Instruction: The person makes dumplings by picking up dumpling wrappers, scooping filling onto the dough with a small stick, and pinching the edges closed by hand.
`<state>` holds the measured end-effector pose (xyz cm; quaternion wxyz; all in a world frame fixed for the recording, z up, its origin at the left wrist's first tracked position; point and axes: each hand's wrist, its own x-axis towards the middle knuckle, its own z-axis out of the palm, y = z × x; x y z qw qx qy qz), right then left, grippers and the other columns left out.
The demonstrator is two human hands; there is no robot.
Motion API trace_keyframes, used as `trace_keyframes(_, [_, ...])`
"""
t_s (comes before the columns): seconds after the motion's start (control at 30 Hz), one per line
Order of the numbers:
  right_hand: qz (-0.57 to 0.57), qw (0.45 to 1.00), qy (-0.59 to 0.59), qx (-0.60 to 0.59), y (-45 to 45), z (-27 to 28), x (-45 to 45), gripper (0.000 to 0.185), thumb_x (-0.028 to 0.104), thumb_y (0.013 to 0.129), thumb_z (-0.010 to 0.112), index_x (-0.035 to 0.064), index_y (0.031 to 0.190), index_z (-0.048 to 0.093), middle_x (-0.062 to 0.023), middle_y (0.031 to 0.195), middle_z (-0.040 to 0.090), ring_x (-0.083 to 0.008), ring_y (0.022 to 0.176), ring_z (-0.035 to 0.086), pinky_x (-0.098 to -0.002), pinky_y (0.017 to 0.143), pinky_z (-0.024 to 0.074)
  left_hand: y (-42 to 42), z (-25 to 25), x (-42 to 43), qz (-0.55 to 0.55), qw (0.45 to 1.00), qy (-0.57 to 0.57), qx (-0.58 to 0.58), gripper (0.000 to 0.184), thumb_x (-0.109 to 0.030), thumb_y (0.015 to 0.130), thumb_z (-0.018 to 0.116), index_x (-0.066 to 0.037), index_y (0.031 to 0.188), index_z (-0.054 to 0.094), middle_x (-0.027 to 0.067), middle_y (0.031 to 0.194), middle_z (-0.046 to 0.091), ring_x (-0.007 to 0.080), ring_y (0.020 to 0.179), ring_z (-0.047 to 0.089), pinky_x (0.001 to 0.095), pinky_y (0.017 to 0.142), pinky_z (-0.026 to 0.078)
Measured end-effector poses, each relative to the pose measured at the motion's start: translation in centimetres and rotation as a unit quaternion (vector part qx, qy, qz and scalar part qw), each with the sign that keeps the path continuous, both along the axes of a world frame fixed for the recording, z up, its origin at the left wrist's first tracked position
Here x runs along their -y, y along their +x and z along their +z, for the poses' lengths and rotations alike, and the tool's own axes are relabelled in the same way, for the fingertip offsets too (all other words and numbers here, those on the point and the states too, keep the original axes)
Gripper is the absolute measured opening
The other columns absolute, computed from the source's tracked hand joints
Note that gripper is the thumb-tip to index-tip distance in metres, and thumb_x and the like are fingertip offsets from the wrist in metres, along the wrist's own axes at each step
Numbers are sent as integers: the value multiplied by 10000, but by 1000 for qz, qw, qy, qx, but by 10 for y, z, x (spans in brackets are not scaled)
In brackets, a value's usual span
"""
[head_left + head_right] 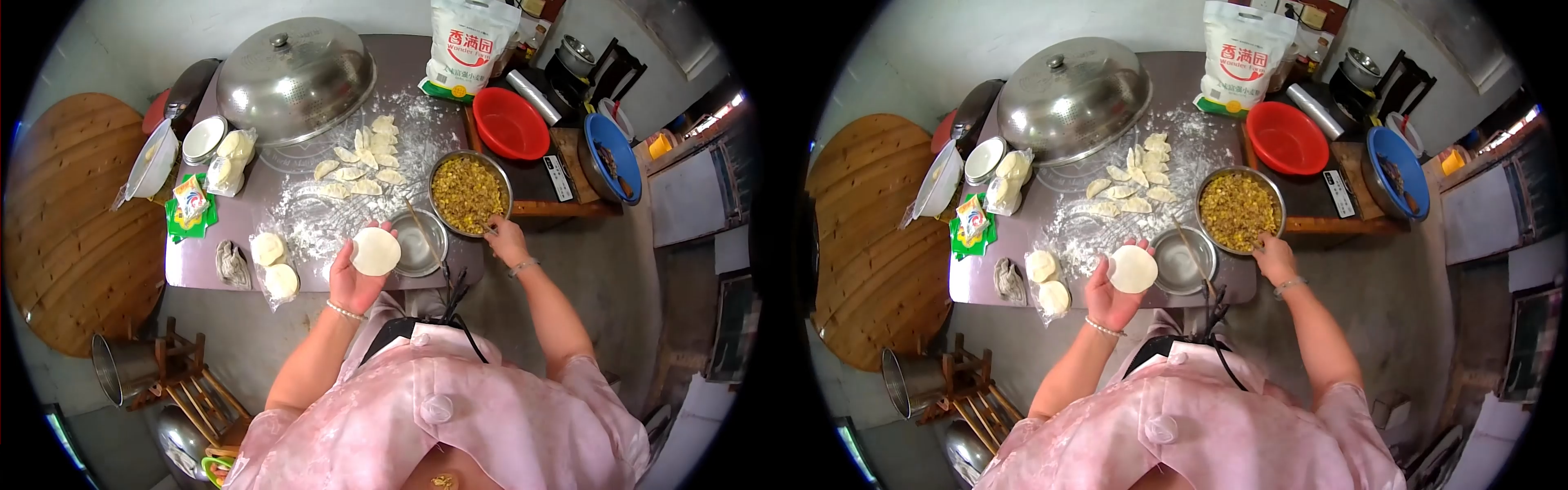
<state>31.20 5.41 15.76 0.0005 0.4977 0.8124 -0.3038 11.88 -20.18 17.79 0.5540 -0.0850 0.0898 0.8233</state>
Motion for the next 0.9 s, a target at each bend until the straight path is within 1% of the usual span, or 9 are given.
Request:
trace_keyframes(0.1, [99, 977, 183, 53, 0, -14, -9, 202, 158, 765, 636, 57, 935, 679, -167, 743, 650, -308, 692, 647, -417, 644, 508, 2, 1, -1, 0, 1000, 8, -9, 552, -354, 911, 474, -37, 1350, 368, 144, 1400, 385, 301, 1312, 339, 434, 1073, 303])
trace_keyframes(0.2, [75, 971, 186, 129, -5, 3, -16, 119, 127, 759, 602, 64, 801, 695, -171, 785, 647, -359, 782, 625, -448, 695, 498, 5, 2, 0, 2, 1000, 10, -16, 559, -366, 907, 478, -43, 1350, 370, 141, 1402, 384, 298, 1314, 336, 434, 1073, 303])
trace_keyframes(0.3, [94, 964, 209, 131, -7, 35, -15, 136, 109, 739, 567, 23, 761, 671, -199, 787, 640, -373, 770, 626, -452, 697, 489, 11, 5, 1, 8, 1000, 26, 16, 536, -324, 901, 488, -34, 1337, 375, 156, 1397, 383, 312, 1310, 338, 419, 1082, 292])
trace_keyframes(0.4, [100, 963, 233, 92, -3, 44, -17, 138, 123, 747, 563, 22, 750, 657, -199, 751, 632, -378, 759, 620, -462, 677, 483, 17, 4, 1, 6, 1000, 19, 11, 548, -340, 901, 491, -35, 1340, 370, 154, 1403, 374, 313, 1311, 335, 419, 1084, 287])
trace_keyframes(0.5, [90, 964, 250, 29, -4, 33, -18, 147, 125, 772, 535, 32, 750, 647, -209, 738, 622, -380, 740, 616, -469, 660, 476, 22, 5, -1, 1, 1000, 19, 2, 556, -391, 918, 445, -51, 1351, 372, 147, 1399, 387, 302, 1312, 336, 430, 1073, 301])
trace_keyframes(0.63, [83, 966, 242, 40, -9, 5, -13, 177, 130, 807, 497, 48, 752, 644, -209, 734, 618, -383, 738, 610, -472, 658, 474, 27, 12, -5, 0, 1000, 18, 22, 588, -462, 924, 401, -53, 1346, 379, 157, 1394, 391, 309, 1308, 339, 429, 1071, 303])
trace_keyframes(0.73, [63, 977, 202, -8, -4, -1, -2, 189, 160, 804, 509, 44, 779, 656, -224, 749, 614, -392, 749, 605, -475, 680, 475, 27, 15, -6, 4, 1000, 16, 19, 614, -509, 924, 371, -61, 1343, 385, 161, 1391, 393, 313, 1303, 345, 432, 1068, 307])
trace_keyframes(0.83, [32, 983, 160, -82, 10, -25, -7, 180, 162, 799, 536, 42, 822, 668, -208, 722, 621, -362, 649, 621, -443, 596, 495, 28, 16, -4, 11, 1000, 2, 14, 622, -527, 922, 358, -70, 1344, 387, 162, 1389, 396, 314, 1299, 351, 434, 1065, 311])
trace_keyframes(0.9, [-47, 994, 15, -97, 6, -5, 3, 166, 140, 815, 572, 13, 865, 667, -145, 654, 607, -270, 526, 587, -401, 507, 475, 29, 15, -5, 9, 1000, -5, 18, 618, -527, 923, 354, -76, 1345, 389, 162, 1388, 398, 315, 1297, 354, 435, 1064, 313])
